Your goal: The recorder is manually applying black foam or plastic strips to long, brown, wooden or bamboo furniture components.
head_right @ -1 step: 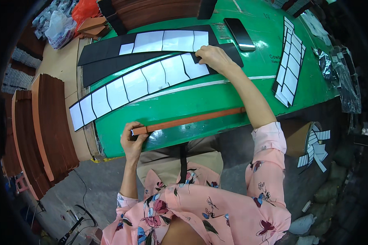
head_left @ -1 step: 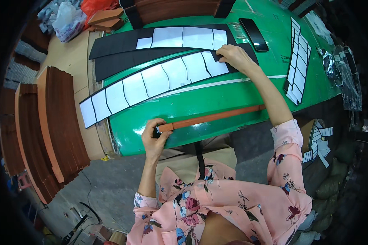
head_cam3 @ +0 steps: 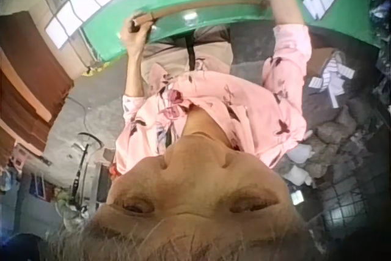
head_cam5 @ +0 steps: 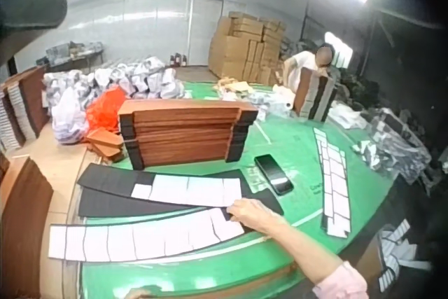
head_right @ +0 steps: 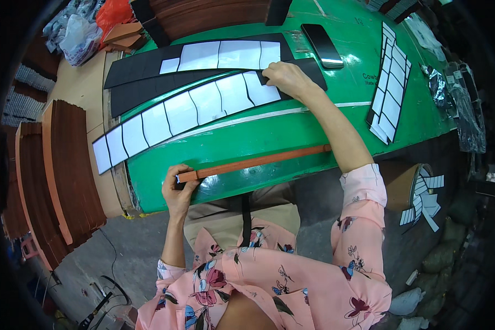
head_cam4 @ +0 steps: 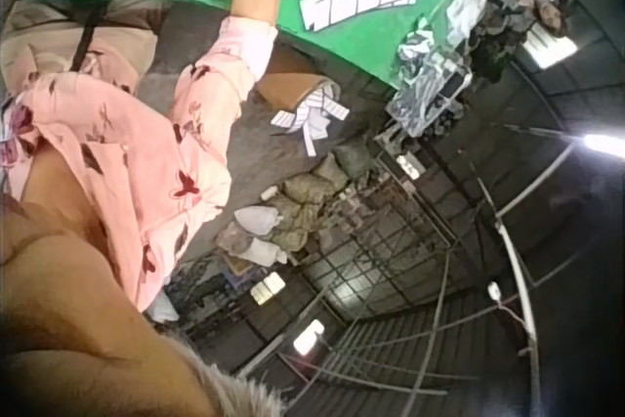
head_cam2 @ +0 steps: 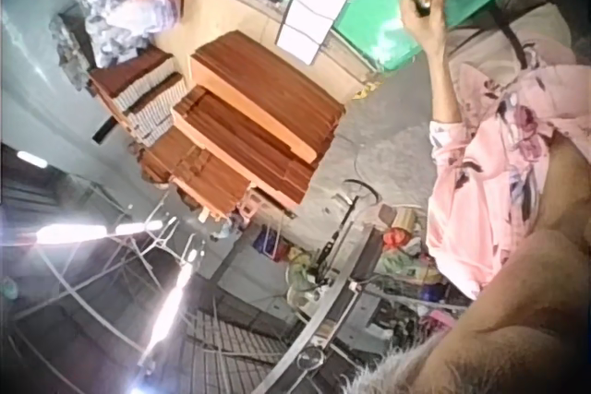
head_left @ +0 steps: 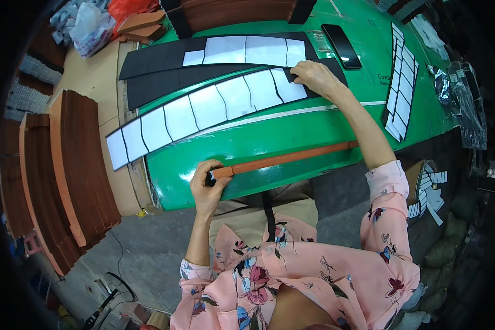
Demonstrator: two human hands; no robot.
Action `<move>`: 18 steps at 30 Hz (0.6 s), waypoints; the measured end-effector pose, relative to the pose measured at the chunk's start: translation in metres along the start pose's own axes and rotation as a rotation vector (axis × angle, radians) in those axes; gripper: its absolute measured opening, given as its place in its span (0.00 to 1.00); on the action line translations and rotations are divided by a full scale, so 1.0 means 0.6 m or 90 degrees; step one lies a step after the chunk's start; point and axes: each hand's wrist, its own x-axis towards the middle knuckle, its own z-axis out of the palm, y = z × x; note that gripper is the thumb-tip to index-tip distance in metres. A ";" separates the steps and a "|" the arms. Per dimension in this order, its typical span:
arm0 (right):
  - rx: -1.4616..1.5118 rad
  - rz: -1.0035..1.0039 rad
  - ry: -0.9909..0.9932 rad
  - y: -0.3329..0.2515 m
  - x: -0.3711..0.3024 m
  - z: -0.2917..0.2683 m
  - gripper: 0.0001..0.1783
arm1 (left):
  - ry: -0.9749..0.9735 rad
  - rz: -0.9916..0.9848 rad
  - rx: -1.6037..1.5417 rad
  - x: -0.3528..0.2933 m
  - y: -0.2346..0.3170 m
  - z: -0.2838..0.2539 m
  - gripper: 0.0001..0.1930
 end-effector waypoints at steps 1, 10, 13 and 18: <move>0.001 0.000 -0.002 0.002 -0.002 0.006 0.09 | 0.000 -0.002 -0.001 0.001 0.003 0.001 0.22; -0.154 -0.110 0.118 -0.002 -0.014 0.039 0.04 | 0.005 -0.004 0.017 0.000 0.014 0.003 0.17; -0.094 -0.027 0.156 -0.008 0.000 0.034 0.04 | 0.026 0.016 0.045 0.003 0.017 0.004 0.19; 0.595 0.411 0.164 -0.058 -0.025 0.006 0.13 | 0.030 0.049 0.064 0.008 0.023 0.010 0.18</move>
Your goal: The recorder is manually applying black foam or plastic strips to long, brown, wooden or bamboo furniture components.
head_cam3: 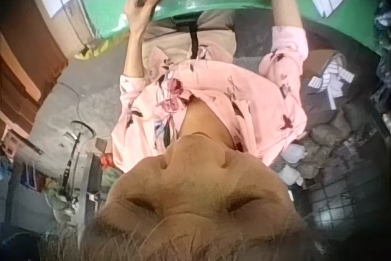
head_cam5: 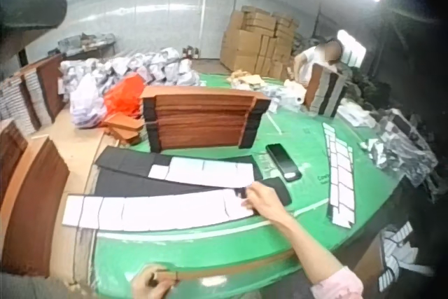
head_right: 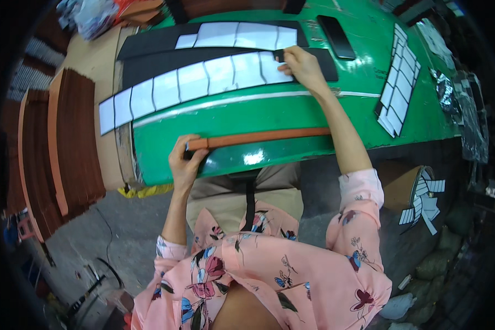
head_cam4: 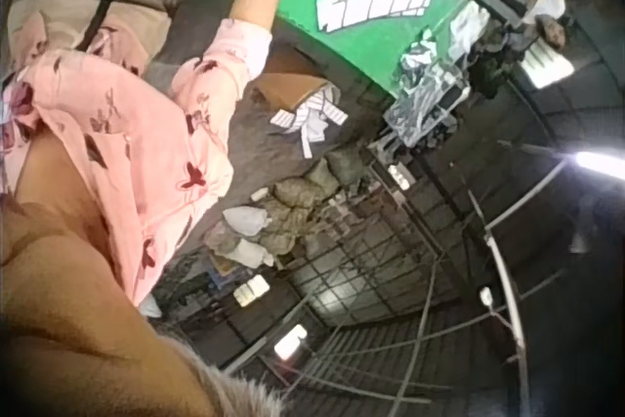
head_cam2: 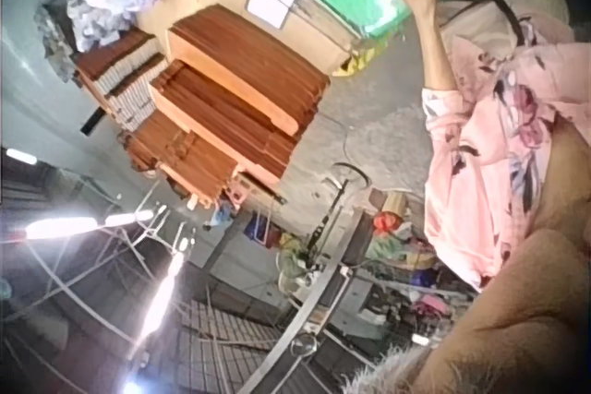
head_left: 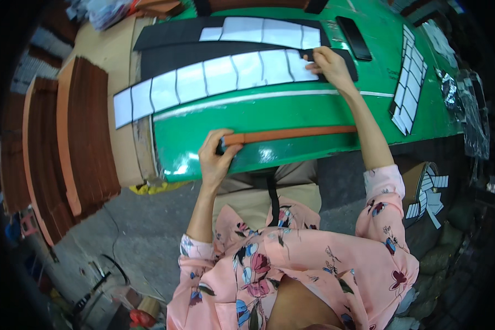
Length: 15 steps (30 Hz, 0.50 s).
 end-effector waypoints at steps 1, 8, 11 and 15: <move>0.096 0.051 -0.039 -0.024 -0.028 0.007 0.13 | -0.005 -0.004 0.006 0.000 0.005 -0.005 0.17; 0.416 0.137 -0.230 -0.087 -0.200 0.069 0.12 | -0.015 -0.010 -0.044 -0.003 -0.001 -0.009 0.15; 0.401 0.100 -0.257 -0.112 -0.238 0.110 0.12 | -0.030 -0.040 -0.019 -0.011 -0.001 -0.015 0.16; 0.072 -0.181 -0.152 -0.143 -0.265 0.161 0.09 | -0.031 -0.035 -0.141 -0.020 -0.012 -0.016 0.17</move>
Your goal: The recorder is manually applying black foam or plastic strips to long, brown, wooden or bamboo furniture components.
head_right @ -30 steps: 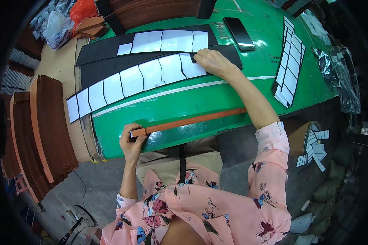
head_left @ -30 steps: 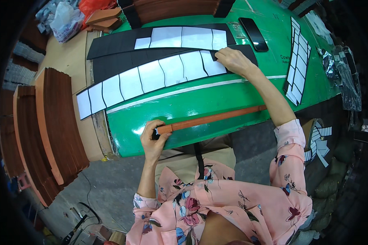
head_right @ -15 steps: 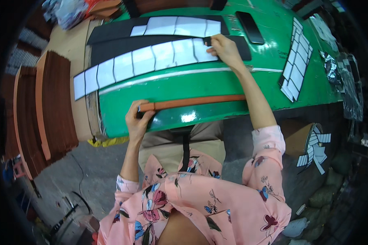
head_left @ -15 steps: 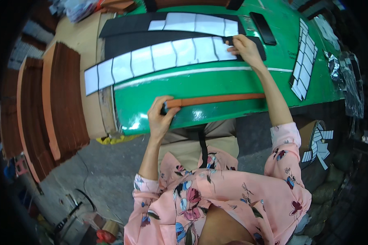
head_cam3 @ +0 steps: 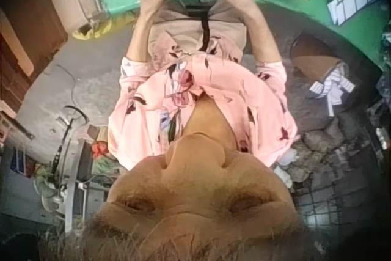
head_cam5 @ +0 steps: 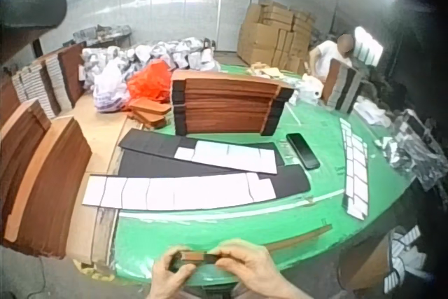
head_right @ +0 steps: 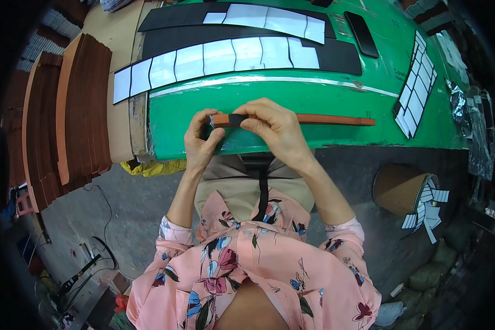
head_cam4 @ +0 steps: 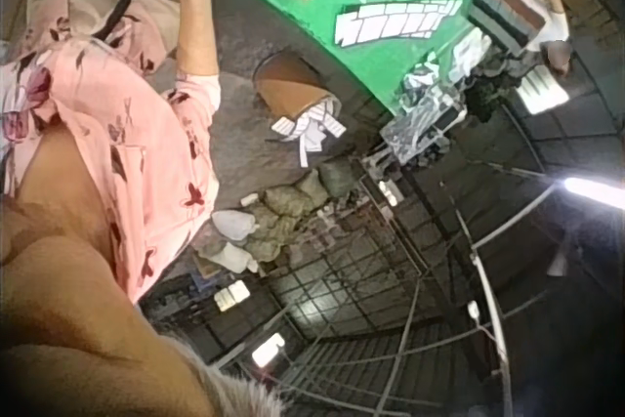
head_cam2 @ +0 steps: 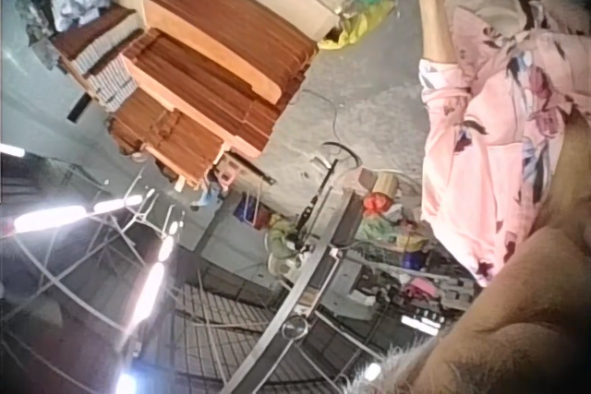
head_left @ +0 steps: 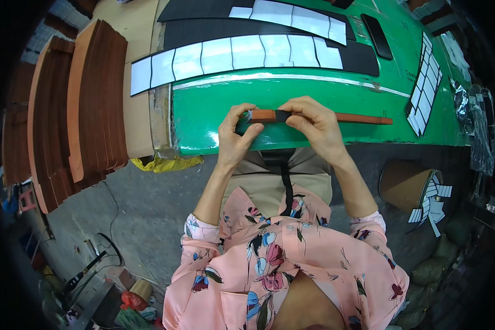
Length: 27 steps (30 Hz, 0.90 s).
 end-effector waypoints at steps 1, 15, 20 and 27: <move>-0.031 -0.039 0.050 0.000 -0.001 0.013 0.10 | -0.009 0.009 -0.023 -0.001 -0.001 -0.001 0.17; -0.363 -0.156 0.162 0.007 0.008 0.075 0.14 | 0.047 0.054 -0.068 0.006 -0.004 0.004 0.13; -0.395 -0.164 0.150 0.002 0.011 0.077 0.14 | 0.056 0.067 -0.061 0.007 -0.002 0.002 0.13; -0.405 -0.154 0.149 -0.001 0.012 0.078 0.14 | 0.058 0.064 -0.068 0.006 -0.002 0.004 0.13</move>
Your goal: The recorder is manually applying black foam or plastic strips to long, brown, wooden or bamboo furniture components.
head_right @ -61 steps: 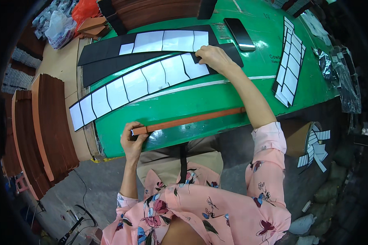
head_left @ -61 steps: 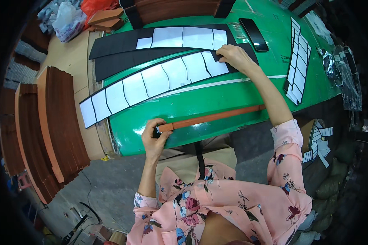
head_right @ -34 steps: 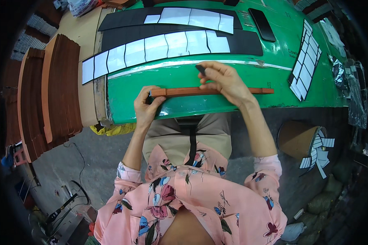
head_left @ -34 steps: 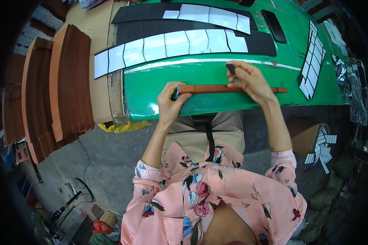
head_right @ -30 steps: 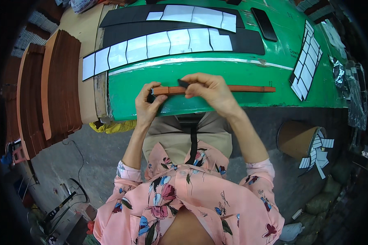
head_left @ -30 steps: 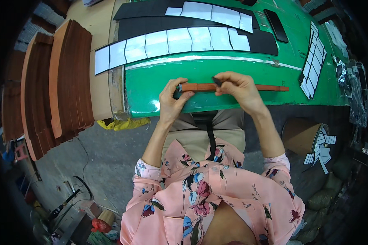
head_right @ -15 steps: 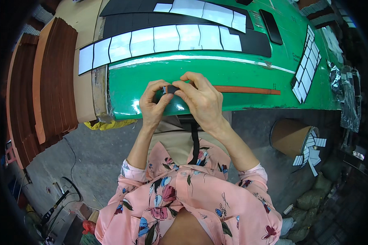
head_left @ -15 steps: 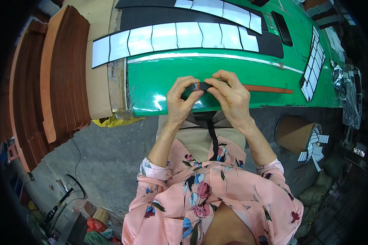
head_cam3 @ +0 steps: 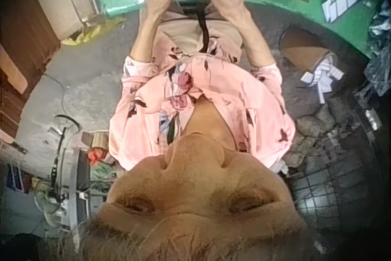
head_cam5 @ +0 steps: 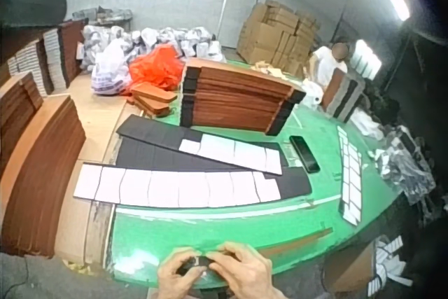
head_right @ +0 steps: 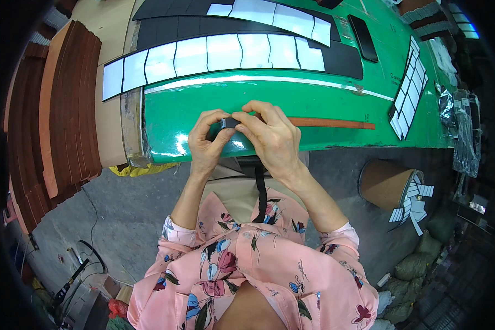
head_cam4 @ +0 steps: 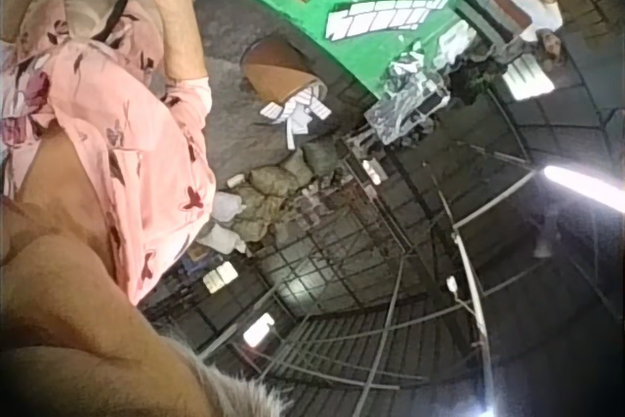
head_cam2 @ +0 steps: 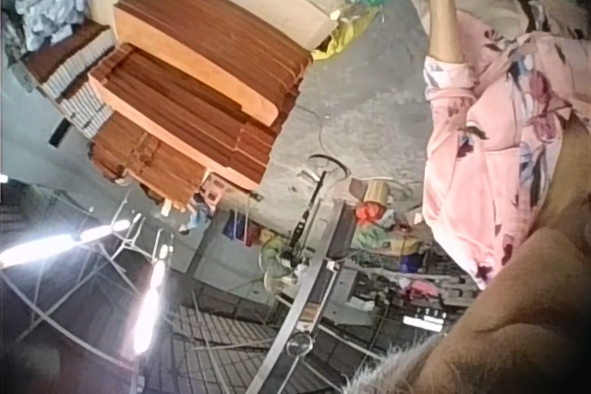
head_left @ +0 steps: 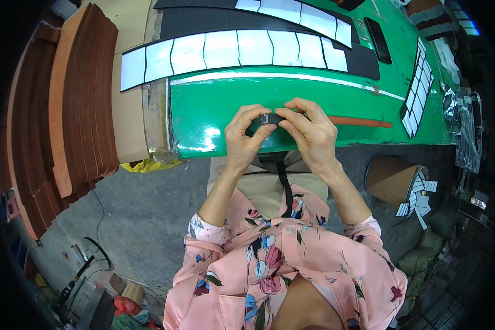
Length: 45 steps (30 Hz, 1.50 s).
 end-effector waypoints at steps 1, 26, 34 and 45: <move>-0.007 -0.001 -0.002 -0.001 0.000 0.000 0.14 | 0.000 -0.003 0.002 0.000 -0.001 0.000 0.13; -0.033 -0.056 -0.003 0.007 -0.001 -0.002 0.16 | -0.010 0.044 0.042 -0.004 -0.004 0.006 0.15; 0.012 -0.096 0.001 0.020 -0.021 -0.021 0.14 | -0.034 0.251 0.171 0.000 -0.008 0.001 0.22; 0.399 0.055 -0.190 0.062 0.019 -0.073 0.11 | -0.100 0.250 0.266 0.011 0.010 -0.009 0.21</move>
